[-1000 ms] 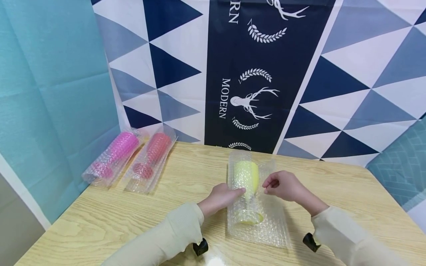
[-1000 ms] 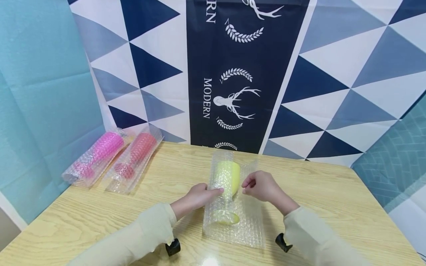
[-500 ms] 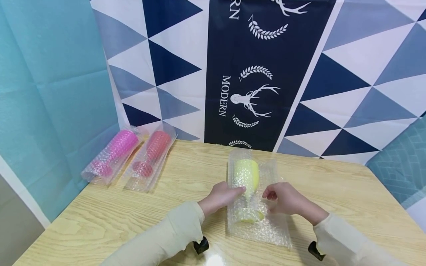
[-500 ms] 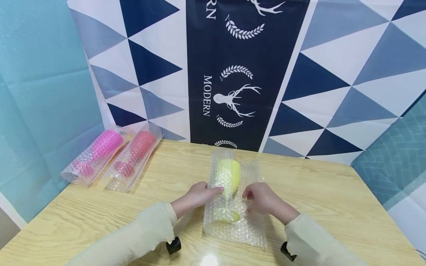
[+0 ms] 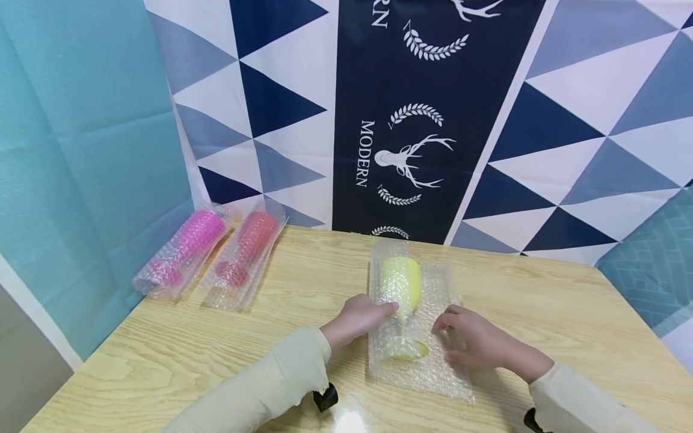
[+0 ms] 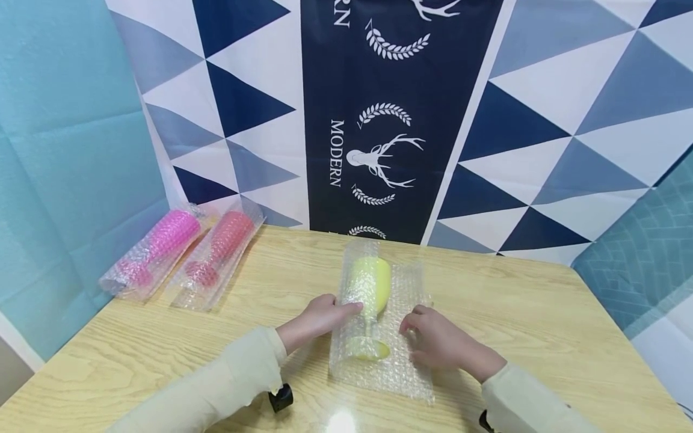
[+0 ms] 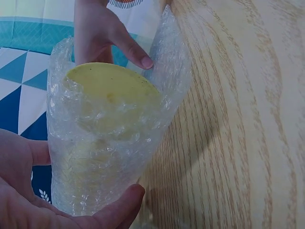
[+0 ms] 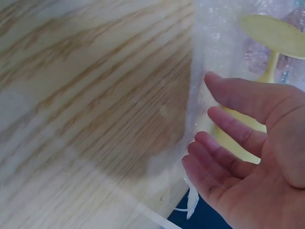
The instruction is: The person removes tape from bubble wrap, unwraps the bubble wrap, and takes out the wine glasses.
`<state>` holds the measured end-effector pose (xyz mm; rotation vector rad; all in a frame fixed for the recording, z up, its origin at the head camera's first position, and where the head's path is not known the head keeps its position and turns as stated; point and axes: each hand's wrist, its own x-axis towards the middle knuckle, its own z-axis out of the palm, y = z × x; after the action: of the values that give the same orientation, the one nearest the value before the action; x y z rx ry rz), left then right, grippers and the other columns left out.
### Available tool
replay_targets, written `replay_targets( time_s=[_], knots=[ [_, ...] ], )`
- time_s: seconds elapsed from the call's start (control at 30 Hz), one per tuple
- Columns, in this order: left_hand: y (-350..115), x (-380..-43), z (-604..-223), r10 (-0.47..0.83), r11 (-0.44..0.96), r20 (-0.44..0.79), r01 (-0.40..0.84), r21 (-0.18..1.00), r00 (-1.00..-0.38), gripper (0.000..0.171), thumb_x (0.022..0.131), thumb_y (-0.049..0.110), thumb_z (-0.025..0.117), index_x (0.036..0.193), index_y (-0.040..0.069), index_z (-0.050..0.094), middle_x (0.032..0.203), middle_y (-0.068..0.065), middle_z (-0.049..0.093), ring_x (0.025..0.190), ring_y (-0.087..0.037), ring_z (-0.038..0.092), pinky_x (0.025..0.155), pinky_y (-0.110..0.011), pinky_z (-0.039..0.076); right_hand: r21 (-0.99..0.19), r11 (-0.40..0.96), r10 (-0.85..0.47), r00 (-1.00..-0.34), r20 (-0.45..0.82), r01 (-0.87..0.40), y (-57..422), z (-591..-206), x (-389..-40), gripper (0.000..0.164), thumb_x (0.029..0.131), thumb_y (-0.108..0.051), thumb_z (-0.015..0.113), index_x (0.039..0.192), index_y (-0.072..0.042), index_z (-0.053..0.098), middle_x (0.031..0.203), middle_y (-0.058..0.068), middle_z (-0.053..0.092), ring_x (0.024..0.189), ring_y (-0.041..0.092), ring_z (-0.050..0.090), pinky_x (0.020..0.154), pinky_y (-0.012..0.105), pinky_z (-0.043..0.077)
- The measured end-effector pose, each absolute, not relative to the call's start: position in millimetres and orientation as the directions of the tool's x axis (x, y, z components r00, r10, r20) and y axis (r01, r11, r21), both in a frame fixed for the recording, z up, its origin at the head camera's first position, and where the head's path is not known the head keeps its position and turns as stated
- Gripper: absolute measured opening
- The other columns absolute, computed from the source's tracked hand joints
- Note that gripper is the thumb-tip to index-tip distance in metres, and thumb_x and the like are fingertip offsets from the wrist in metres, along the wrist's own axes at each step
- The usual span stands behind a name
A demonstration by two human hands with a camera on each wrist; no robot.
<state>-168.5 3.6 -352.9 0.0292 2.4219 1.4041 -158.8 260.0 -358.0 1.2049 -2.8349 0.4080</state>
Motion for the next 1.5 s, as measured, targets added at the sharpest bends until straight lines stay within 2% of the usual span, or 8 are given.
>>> replay_targets(
  time_s=[0.3, 0.37, 0.5, 0.63, 0.8, 0.93, 1.23, 1.5],
  knots=[
    [4.1, -171.3, -349.1, 0.172, 0.537, -0.229, -0.104, 0.837, -0.958, 0.073, 0.089, 0.048, 0.061, 0.131, -0.011, 0.049, 0.128, -0.025, 0.058, 0.108, -0.031, 0.058, 0.095, -0.048, 0.050, -0.204, 0.652, -0.726, -0.679, 0.111, -0.730, 263.4, -357.6, -161.1, 0.039, 0.074, -0.016, 0.082, 0.108, -0.011, 0.064, 0.103, 0.000, 0.060, 0.092, 0.013, 0.057, 0.078, 0.032, 0.052],
    [5.2, -172.6, -349.1, 0.158, 0.542, -0.208, -0.091, 0.835, -0.965, 0.075, 0.088, 0.047, 0.063, 0.133, -0.011, 0.046, 0.130, -0.026, 0.056, 0.113, -0.034, 0.058, 0.098, -0.048, 0.050, -0.197, 0.655, -0.727, -0.679, 0.098, -0.730, 263.8, -356.7, -161.7, 0.040, 0.075, -0.016, 0.082, 0.109, -0.012, 0.062, 0.104, -0.001, 0.059, 0.093, 0.012, 0.055, 0.078, 0.032, 0.052],
    [6.4, -174.8, -348.1, 0.144, 0.542, -0.157, -0.055, 0.838, -0.977, 0.083, 0.088, 0.043, 0.065, 0.143, -0.011, 0.034, 0.143, -0.030, 0.045, 0.131, -0.042, 0.049, 0.110, -0.051, 0.043, -0.193, 0.651, -0.736, -0.673, 0.075, -0.734, 263.7, -354.0, -163.8, 0.040, 0.077, -0.016, 0.080, 0.111, -0.013, 0.060, 0.106, 0.000, 0.056, 0.093, 0.011, 0.052, 0.079, 0.033, 0.050],
    [7.4, -175.7, -347.2, 0.150, 0.586, -0.093, 0.013, 0.810, -0.984, 0.088, 0.089, 0.041, 0.064, 0.148, -0.011, 0.026, 0.148, -0.029, 0.038, 0.135, -0.041, 0.044, 0.113, -0.050, 0.040, -0.189, 0.632, -0.754, -0.653, 0.070, -0.751, 263.5, -352.4, -165.8, 0.040, 0.077, -0.015, 0.080, 0.112, -0.013, 0.059, 0.103, -0.001, 0.054, 0.089, 0.008, 0.047, 0.074, 0.029, 0.047],
    [9.7, -175.2, -344.7, 0.184, 0.655, 0.019, 0.137, 0.743, -0.983, 0.078, 0.089, 0.036, 0.066, 0.145, -0.006, 0.032, 0.139, -0.022, 0.045, 0.130, -0.034, 0.046, 0.109, -0.046, 0.043, -0.162, 0.599, -0.782, -0.616, 0.093, -0.785, 263.3, -353.6, -168.4, 0.040, 0.075, -0.014, 0.080, 0.109, -0.012, 0.058, 0.098, -0.002, 0.052, 0.085, 0.006, 0.042, 0.070, 0.024, 0.040],
    [11.2, -174.6, -342.2, 0.220, 0.673, 0.059, 0.196, 0.713, -0.974, 0.075, 0.090, 0.032, 0.066, 0.146, -0.004, 0.032, 0.143, -0.020, 0.043, 0.133, -0.032, 0.042, 0.112, -0.043, 0.041, -0.119, 0.584, -0.795, -0.595, 0.116, -0.803, 261.7, -355.6, -169.0, 0.042, 0.073, -0.015, 0.081, 0.108, -0.012, 0.058, 0.097, -0.002, 0.052, 0.086, 0.007, 0.043, 0.071, 0.026, 0.042],
    [12.5, -173.8, -342.1, 0.280, 0.656, 0.128, 0.287, 0.698, -0.951, 0.063, 0.088, 0.018, 0.062, 0.143, -0.002, 0.039, 0.150, -0.016, 0.039, 0.140, -0.030, 0.036, 0.115, -0.041, 0.040, -0.098, 0.641, -0.761, -0.647, 0.050, -0.761, 254.9, -354.5, -160.4, 0.040, 0.074, -0.011, 0.078, 0.107, -0.013, 0.057, 0.093, -0.004, 0.048, 0.081, 0.005, 0.039, 0.068, 0.023, 0.040],
    [15.6, -169.9, -341.2, 0.348, 0.687, 0.205, 0.398, 0.608, -0.915, 0.058, 0.088, 0.018, 0.061, 0.139, -0.003, 0.044, 0.145, -0.014, 0.046, 0.134, -0.027, 0.042, 0.112, -0.037, 0.042, -0.079, 0.625, -0.772, -0.630, 0.080, -0.776, 256.5, -361.1, -154.2, 0.036, 0.076, -0.011, 0.074, 0.107, -0.013, 0.056, 0.095, -0.004, 0.047, 0.080, 0.002, 0.038, 0.067, 0.020, 0.039]
  ],
)
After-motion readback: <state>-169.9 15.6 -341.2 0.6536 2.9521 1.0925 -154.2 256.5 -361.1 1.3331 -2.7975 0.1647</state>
